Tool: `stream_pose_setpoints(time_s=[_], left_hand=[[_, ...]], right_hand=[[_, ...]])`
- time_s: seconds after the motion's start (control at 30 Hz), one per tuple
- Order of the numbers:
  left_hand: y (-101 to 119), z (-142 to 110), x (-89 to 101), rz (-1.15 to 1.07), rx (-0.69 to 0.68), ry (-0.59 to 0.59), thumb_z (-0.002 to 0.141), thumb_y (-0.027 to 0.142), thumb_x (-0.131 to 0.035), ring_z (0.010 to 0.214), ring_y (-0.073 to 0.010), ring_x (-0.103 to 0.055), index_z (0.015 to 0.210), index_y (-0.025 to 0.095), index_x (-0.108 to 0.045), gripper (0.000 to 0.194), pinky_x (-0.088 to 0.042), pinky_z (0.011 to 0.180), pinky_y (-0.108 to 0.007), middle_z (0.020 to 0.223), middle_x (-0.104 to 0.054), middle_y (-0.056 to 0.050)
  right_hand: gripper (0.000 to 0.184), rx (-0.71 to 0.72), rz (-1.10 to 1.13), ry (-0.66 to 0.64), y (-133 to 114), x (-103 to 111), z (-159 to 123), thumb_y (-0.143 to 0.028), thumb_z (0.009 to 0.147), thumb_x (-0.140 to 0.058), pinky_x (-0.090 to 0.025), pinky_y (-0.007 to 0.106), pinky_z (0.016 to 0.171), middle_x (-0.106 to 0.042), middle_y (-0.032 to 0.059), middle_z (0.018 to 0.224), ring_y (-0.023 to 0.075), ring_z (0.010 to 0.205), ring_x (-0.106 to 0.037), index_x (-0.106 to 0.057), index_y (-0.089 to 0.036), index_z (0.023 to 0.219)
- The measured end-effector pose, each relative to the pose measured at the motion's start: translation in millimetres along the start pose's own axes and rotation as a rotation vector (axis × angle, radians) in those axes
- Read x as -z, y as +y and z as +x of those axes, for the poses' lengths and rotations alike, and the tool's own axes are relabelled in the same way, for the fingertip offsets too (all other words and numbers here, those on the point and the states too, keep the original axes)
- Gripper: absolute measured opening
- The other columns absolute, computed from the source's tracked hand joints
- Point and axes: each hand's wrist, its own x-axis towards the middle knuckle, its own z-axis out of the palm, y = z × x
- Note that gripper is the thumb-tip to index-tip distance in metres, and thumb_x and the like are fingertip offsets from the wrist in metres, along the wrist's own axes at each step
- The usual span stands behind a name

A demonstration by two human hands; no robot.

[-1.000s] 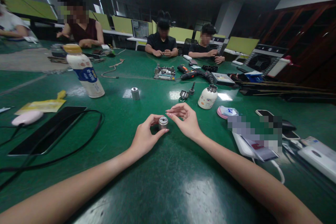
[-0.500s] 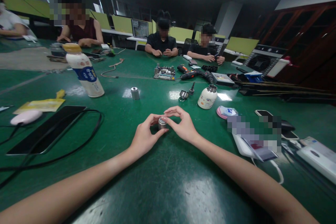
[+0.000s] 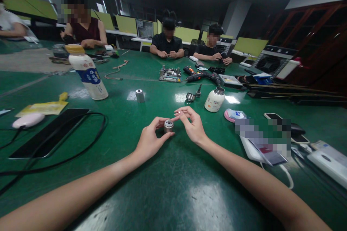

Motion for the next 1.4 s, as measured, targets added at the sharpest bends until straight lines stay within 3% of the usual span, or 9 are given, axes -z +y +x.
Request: stream_pose_setpoints(time_s=[0.1, 0.2, 0.3, 0.5, 0.63, 0.9, 1.0, 1.2, 1.4], left_hand=[[0.3, -0.1, -0.1, 0.003, -0.005, 0.006, 0.075, 0.031, -0.075, 0.096, -0.0227, -0.071, 0.103, 0.021, -0.062, 0.033, -0.056, 0.091, -0.040, 0.104, -0.074, -0.006], [0.9, -0.1, 0.1, 0.004, -0.019, 0.006, 0.076, 0.031, -0.074, 0.094, -0.0223, -0.071, 0.102, 0.021, -0.062, 0.030, -0.057, 0.089, -0.039, 0.102, -0.074, -0.005], [1.6, -0.2, 0.3, 0.011, -0.036, 0.002, 0.077, 0.030, -0.074, 0.093, -0.0221, -0.071, 0.100, 0.021, -0.062, 0.028, -0.057, 0.088, -0.038, 0.100, -0.074, -0.005], [0.3, -0.3, 0.1, 0.035, -0.036, 0.008, 0.076, 0.031, -0.075, 0.095, -0.0223, -0.071, 0.101, 0.021, -0.063, 0.029, -0.056, 0.090, -0.038, 0.101, -0.074, -0.004], [-1.8, -0.1, -0.2, 0.029, -0.017, 0.007, 0.076, 0.031, -0.075, 0.097, -0.0222, -0.070, 0.103, 0.021, -0.062, 0.031, -0.056, 0.092, -0.039, 0.104, -0.073, -0.005], [-3.5, 0.1, -0.7, 0.032, -0.015, 0.009, 0.076, 0.032, -0.075, 0.098, -0.0222, -0.070, 0.104, 0.020, -0.062, 0.033, -0.055, 0.094, -0.039, 0.105, -0.073, -0.006], [-3.2, 0.0, -0.7, 0.028, -0.013, 0.011, 0.075, 0.032, -0.076, 0.098, -0.0222, -0.070, 0.104, 0.020, -0.062, 0.034, -0.055, 0.094, -0.039, 0.105, -0.073, -0.006], [-2.5, -0.4, -0.3, 0.019, -0.015, 0.008, 0.075, 0.030, -0.076, 0.098, -0.0220, -0.070, 0.103, 0.020, -0.062, 0.032, -0.056, 0.094, -0.039, 0.105, -0.073, -0.006], [-2.9, -0.1, -0.2, 0.022, -0.025, 0.010, 0.076, 0.030, -0.076, 0.098, -0.0217, -0.070, 0.102, 0.020, -0.062, 0.032, -0.056, 0.093, -0.039, 0.105, -0.074, -0.006]], right_hand=[[0.026, 0.019, -0.024, 0.033, -2.7, 0.2, 0.2, -0.044, 0.085, -0.069, -0.055, 0.036, 0.089, -0.074, 0.0020, 0.083, 0.0200, 0.085, -0.074, -0.060, -0.022, 0.095], [0.032, 0.014, -0.047, -0.028, -5.4, -2.4, -1.7, -0.038, 0.076, -0.078, -0.056, 0.035, 0.087, -0.074, 0.0023, 0.090, 0.0201, 0.089, -0.074, -0.061, -0.022, 0.097], [0.026, -0.004, -0.049, -0.059, -7.6, -5.8, -4.0, -0.032, 0.076, -0.078, -0.057, 0.033, 0.083, -0.073, 0.0019, 0.091, 0.0188, 0.086, -0.074, -0.063, -0.021, 0.094], [0.024, 0.005, -0.004, 0.040, -10.2, -3.3, 1.8, -0.031, 0.076, -0.078, -0.058, 0.035, 0.085, -0.075, 0.0021, 0.084, 0.0199, 0.085, -0.075, -0.062, -0.021, 0.091], [0.025, -0.003, -0.068, 0.114, 8.9, 9.2, 9.7, -0.033, 0.075, -0.077, -0.057, 0.037, 0.087, -0.076, 0.0041, 0.084, 0.0217, 0.086, -0.075, -0.061, -0.021, 0.089], [0.019, -0.138, -0.213, 0.016, 52.7, 24.8, 9.6, -0.030, 0.079, -0.072, -0.053, 0.038, 0.089, -0.076, 0.0040, 0.085, 0.0215, 0.086, -0.074, -0.062, -0.020, 0.093], [0.020, -0.161, -0.200, 0.067, 51.5, 24.5, 8.8, -0.036, 0.085, -0.066, -0.051, 0.040, 0.093, -0.077, 0.0039, 0.085, 0.0217, 0.090, -0.074, -0.060, -0.021, 0.097], [0.032, -0.092, -0.268, -0.036, 49.5, 24.0, 6.1, -0.029, 0.070, -0.081, -0.052, 0.040, 0.092, -0.076, 0.0025, 0.084, 0.0226, 0.086, -0.075, -0.061, -0.021, 0.093], [0.026, -0.037, -0.085, 0.050, 25.3, 15.1, 7.6, -0.032, 0.076, -0.079, -0.057, 0.036, 0.086, -0.076, 0.0051, 0.088, 0.0214, 0.086, -0.076, -0.062, -0.020, 0.091]])
